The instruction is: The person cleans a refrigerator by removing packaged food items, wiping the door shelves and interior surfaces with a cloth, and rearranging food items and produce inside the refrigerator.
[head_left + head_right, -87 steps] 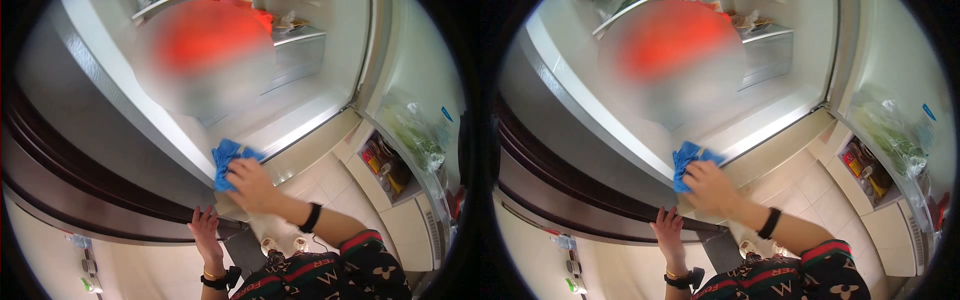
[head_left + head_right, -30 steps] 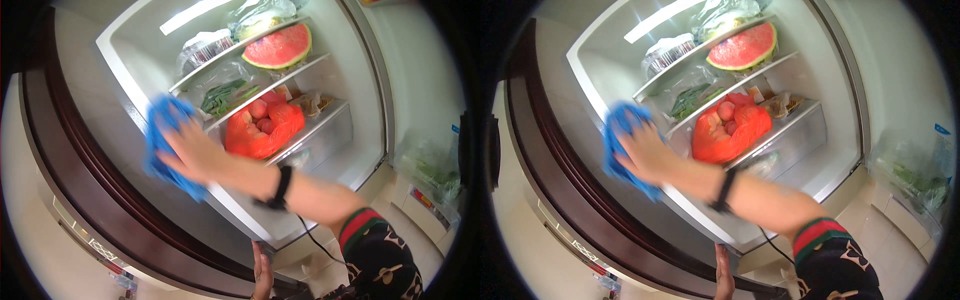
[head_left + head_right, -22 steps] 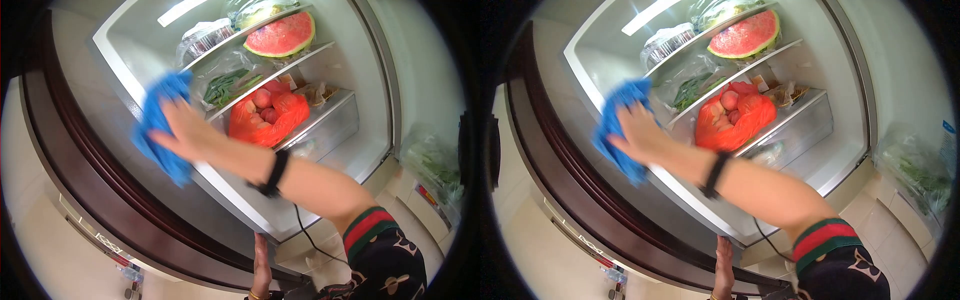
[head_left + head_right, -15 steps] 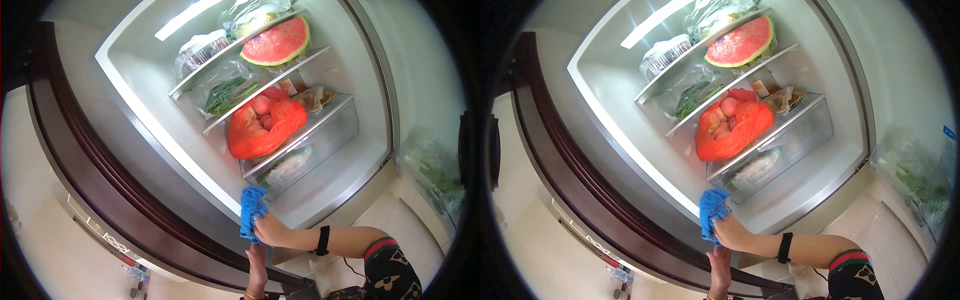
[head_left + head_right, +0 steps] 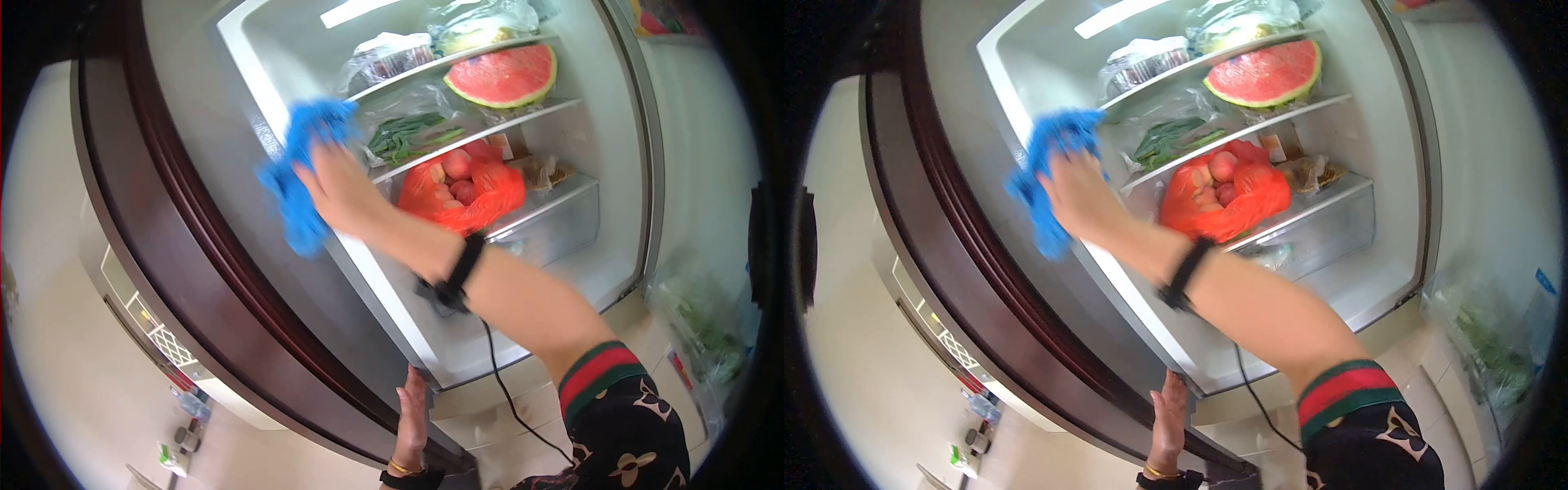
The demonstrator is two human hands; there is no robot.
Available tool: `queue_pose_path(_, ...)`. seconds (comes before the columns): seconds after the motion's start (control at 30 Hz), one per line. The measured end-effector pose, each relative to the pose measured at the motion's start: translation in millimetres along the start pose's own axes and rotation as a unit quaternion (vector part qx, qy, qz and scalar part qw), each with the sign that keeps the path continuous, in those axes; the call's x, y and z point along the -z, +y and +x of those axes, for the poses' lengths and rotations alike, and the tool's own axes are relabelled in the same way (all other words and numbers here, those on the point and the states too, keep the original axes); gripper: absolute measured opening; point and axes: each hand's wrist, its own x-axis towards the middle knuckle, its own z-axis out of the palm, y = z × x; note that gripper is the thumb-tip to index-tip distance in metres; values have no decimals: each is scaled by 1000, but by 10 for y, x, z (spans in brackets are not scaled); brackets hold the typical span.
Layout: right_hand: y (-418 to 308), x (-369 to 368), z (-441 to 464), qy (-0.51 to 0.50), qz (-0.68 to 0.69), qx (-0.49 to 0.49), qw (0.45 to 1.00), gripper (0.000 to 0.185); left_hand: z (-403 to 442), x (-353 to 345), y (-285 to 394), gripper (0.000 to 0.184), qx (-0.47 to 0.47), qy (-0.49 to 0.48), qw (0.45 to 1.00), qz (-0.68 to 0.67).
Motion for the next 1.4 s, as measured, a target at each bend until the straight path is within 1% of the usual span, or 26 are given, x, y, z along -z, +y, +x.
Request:
queue_pose_path(0.03,-1,61,-412,3,-5,9,1000,25,22,13,-34,74,-1,5,1000,-11)
queue_pose_path(0.07,24,172,-855,-112,-37,-51,992,24,9,21,-53,73,0,11,1000,-21)
queue_pose_path(0.1,-109,367,-1202,-230,-25,-167,958,23,8,5,-40,74,-2,16,1000,-17)
queue_pose_path(0.13,18,383,-1719,-197,-40,-93,975,23,6,-2,-32,74,-9,14,1000,-7)
queue_pose_path(0.17,52,465,-2034,-218,-69,-63,971,21,11,-7,-23,75,-17,12,1000,4)
queue_pose_path(0.27,-7,521,-1941,-284,-78,-76,953,21,46,-90,33,76,-33,21,999,34)
queue_pose_path(0.3,38,489,-1800,-312,-67,-112,941,20,-5,-133,70,76,-33,21,998,44)
queue_pose_path(0.33,80,425,-1509,-268,-26,-95,958,20,-9,-176,117,76,-34,19,998,53)
queue_pose_path(0.37,129,339,-1160,-221,14,-75,972,20,11,-74,-44,74,-18,35,999,33)
queue_pose_path(0.4,129,249,-781,-185,17,-58,981,22,23,-76,-36,74,-22,27,999,40)
queue_pose_path(0.43,108,182,-373,-159,-1,-24,987,23,14,-90,5,73,-25,21,998,49)
queue_pose_path(0.47,103,73,-35,-71,-38,47,996,24,-2,-97,41,73,-28,15,998,59)
queue_pose_path(0.5,117,6,336,-39,-25,72,996,27,-19,-112,47,76,-38,18,997,71)
queue_pose_path(0.53,94,-18,713,-69,3,24,997,31,-36,-127,46,75,-36,22,996,78)
queue_pose_path(0.57,98,-68,1055,-83,60,-25,994,42,-37,-133,44,75,-34,25,996,79)
queue_pose_path(0.63,100,-134,1559,-88,151,-7,985,55,-48,-134,18,75,-27,33,996,84)
queue_pose_path(0.67,115,-169,1794,-163,167,-46,971,67,-49,-136,8,75,-23,37,995,84)
queue_pose_path(0.73,86,-260,1872,-109,108,-127,980,78,-47,-133,-16,75,-18,44,995,85)
queue_pose_path(0.83,29,-192,1762,-84,136,-143,977,84,-28,-139,-23,75,-12,51,995,85)
queue_pose_path(0.93,-46,-149,1610,-47,130,-150,979,81,-12,-144,-34,75,-11,56,995,83)
queue_pose_path(1.03,-76,-53,1316,-45,127,-154,979,71,-6,-139,-63,75,-8,64,995,80)
queue_pose_path(1.13,81,-52,851,-38,130,-118,984,64,8,-119,-84,75,-8,72,994,79)
queue_pose_path(1.2,140,33,426,-81,157,-112,978,60,7,-116,-110,75,-8,78,994,76)
queue_pose_path(1.27,248,51,-83,-111,136,-117,977,57,19,-129,-132,76,-10,81,995,65)
queue_pose_path(1.33,341,77,-657,-170,81,-143,972,52,30,-128,-164,77,-12,78,996,46)
queue_pose_path(1.4,105,328,-1095,-249,-3,-190,950,47,46,-97,-202,78,-10,79,996,26)
